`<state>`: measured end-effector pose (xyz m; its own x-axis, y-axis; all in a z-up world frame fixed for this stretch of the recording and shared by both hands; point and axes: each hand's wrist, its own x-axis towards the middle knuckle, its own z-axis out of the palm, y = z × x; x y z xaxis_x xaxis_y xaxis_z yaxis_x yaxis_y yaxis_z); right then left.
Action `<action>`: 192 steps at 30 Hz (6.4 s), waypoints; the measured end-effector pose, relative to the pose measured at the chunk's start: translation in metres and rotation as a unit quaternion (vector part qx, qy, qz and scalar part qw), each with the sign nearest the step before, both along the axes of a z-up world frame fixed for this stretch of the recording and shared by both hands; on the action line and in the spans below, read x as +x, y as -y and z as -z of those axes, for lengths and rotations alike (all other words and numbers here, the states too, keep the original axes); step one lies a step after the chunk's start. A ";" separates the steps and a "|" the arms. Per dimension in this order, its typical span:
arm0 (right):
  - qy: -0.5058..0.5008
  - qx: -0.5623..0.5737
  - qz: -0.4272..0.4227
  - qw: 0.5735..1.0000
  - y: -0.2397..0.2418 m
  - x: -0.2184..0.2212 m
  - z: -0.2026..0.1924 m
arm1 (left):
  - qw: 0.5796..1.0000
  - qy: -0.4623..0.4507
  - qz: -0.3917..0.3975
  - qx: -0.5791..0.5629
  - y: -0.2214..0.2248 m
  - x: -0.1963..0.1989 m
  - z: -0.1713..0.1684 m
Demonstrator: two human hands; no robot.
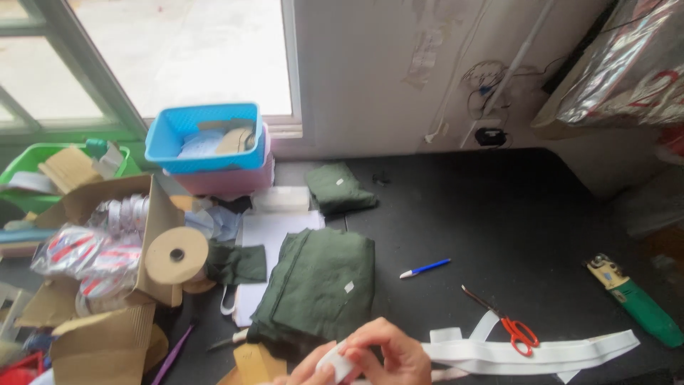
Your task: Measuring and cutting elastic strips, organizing fabric pieces, and recording notes in a notebook.
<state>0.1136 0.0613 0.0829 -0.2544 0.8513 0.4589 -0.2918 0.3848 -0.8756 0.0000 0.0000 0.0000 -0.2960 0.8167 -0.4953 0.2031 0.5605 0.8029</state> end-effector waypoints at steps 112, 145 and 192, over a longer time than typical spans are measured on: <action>0.250 -0.439 -0.144 0.851 0.005 0.014 0.050 | 0.990 0.102 0.042 0.087 0.009 -0.091 0.004; 0.403 -0.346 0.212 0.820 -0.235 0.374 0.207 | 0.991 -0.132 -0.002 0.017 -0.207 0.162 0.049; 0.678 0.117 -0.009 0.725 -0.288 0.414 0.136 | 0.964 -0.237 0.100 0.063 -0.177 0.207 -0.067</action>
